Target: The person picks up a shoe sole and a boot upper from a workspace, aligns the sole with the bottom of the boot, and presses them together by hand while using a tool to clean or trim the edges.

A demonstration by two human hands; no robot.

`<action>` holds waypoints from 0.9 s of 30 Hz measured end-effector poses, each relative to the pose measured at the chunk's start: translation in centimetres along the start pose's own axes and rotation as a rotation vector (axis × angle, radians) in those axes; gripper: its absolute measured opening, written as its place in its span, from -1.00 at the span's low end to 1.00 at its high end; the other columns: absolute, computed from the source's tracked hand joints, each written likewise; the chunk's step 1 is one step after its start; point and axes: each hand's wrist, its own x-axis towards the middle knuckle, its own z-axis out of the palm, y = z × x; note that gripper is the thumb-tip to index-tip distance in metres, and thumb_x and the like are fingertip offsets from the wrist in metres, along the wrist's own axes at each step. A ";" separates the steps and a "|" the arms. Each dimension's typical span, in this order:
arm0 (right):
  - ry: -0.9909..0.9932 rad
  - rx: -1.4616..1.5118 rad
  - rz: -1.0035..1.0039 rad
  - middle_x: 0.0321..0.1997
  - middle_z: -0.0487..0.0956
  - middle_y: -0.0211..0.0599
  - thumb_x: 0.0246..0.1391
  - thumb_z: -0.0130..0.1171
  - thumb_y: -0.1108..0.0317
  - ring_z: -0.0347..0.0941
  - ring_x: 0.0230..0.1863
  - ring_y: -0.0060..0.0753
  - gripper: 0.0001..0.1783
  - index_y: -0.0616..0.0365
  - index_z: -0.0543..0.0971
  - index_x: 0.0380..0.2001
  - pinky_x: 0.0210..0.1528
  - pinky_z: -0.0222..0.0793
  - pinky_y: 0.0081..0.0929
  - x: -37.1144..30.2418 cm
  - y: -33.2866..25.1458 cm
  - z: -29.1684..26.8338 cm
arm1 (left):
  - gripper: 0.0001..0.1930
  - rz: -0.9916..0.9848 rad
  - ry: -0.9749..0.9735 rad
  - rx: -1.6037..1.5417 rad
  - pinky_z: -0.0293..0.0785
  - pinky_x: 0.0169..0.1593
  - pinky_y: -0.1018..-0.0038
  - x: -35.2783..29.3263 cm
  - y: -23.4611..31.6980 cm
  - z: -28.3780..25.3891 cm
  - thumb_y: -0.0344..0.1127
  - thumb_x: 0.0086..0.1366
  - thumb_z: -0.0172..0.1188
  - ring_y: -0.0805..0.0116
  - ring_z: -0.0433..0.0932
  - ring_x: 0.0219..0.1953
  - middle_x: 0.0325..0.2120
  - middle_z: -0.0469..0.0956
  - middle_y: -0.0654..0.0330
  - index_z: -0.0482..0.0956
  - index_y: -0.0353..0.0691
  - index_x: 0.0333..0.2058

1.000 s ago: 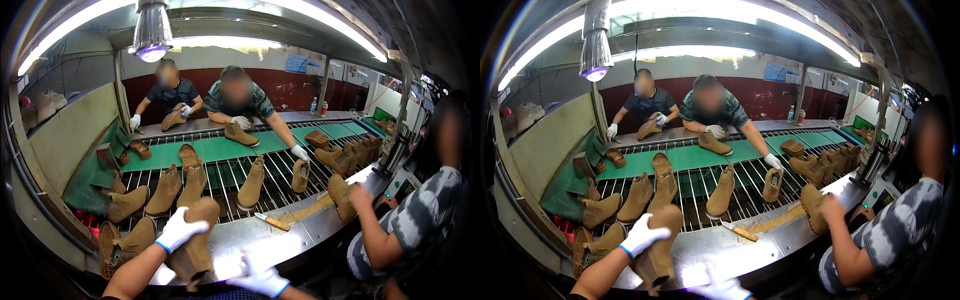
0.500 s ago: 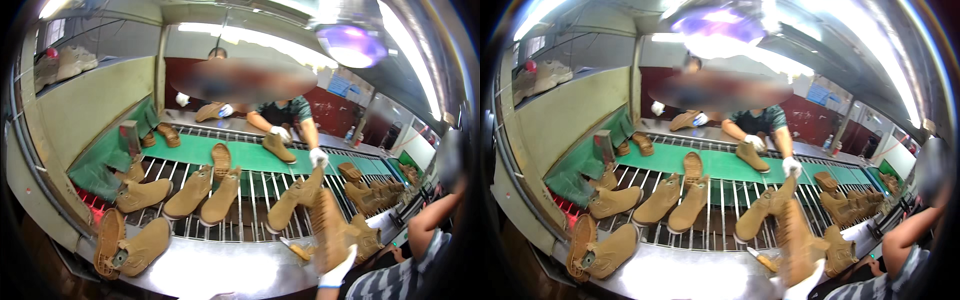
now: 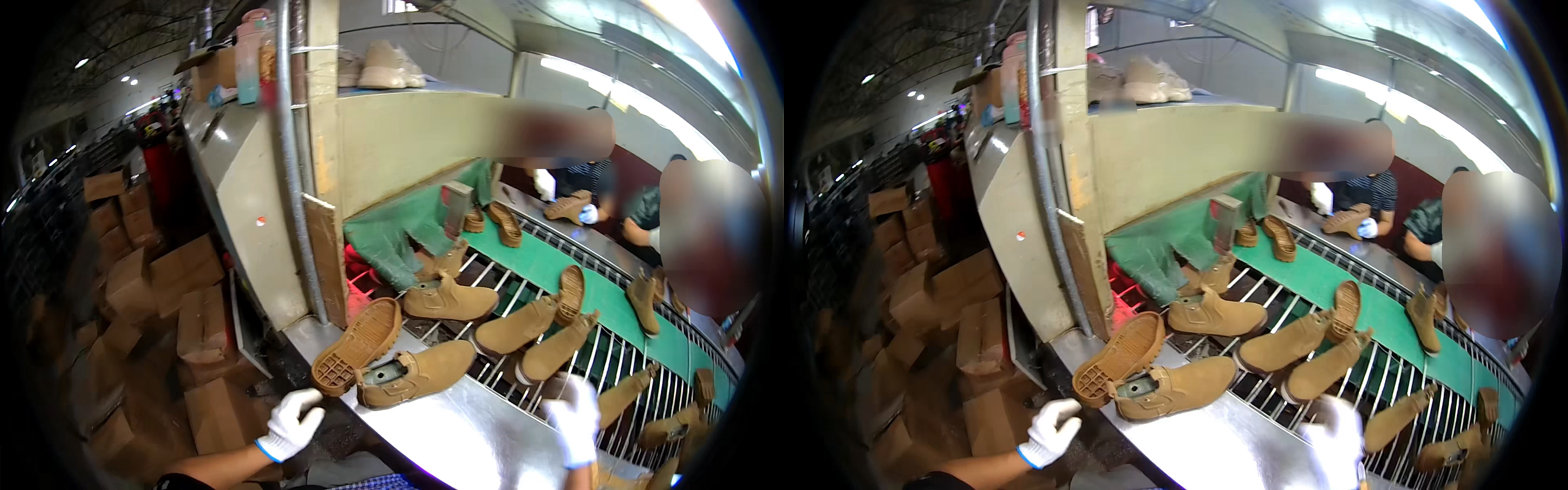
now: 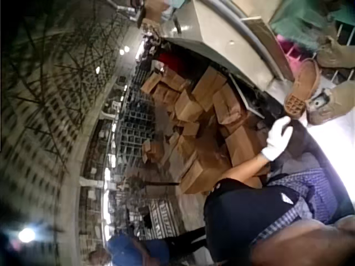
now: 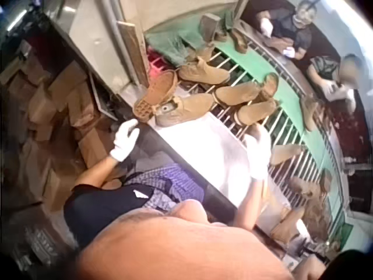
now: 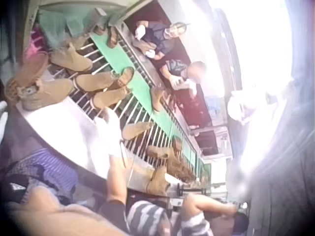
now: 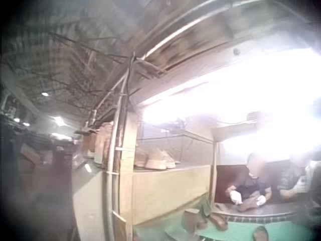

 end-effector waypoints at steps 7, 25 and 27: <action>-0.263 0.319 -0.390 -0.04 0.73 0.09 0.30 0.23 -0.21 0.64 0.03 0.21 -0.37 0.19 0.71 0.01 0.19 0.49 0.05 3.8 -16.1 20.7 | -0.30 0.201 -0.212 0.196 0.46 0.38 0.04 6.5 -6.1 2.9 -0.27 -0.09 0.66 -0.23 0.47 0.28 0.30 0.40 -0.18 0.57 -0.29 0.05; -0.141 0.425 -0.220 -0.40 0.65 -0.39 -0.09 0.42 0.42 0.60 -0.26 -0.19 -0.88 0.01 0.64 -0.46 0.38 0.44 0.15 -25.7 -10.5 4.1 | -0.21 0.352 -0.369 0.102 0.21 0.50 -0.01 16.0 3.2 17.5 0.23 0.27 0.36 -0.23 0.36 0.40 0.34 0.41 -0.22 0.55 -0.29 0.26; -0.005 0.520 -0.142 -0.43 0.64 -0.31 0.05 0.35 0.38 0.59 -0.26 -0.14 -0.91 0.06 0.62 -0.48 0.37 0.43 0.17 -28.5 -11.7 4.9 | -0.24 0.278 -0.678 0.361 0.19 0.49 0.02 19.3 2.9 20.5 0.33 0.27 0.24 -0.17 0.47 0.32 0.24 0.56 -0.14 0.65 -0.21 0.19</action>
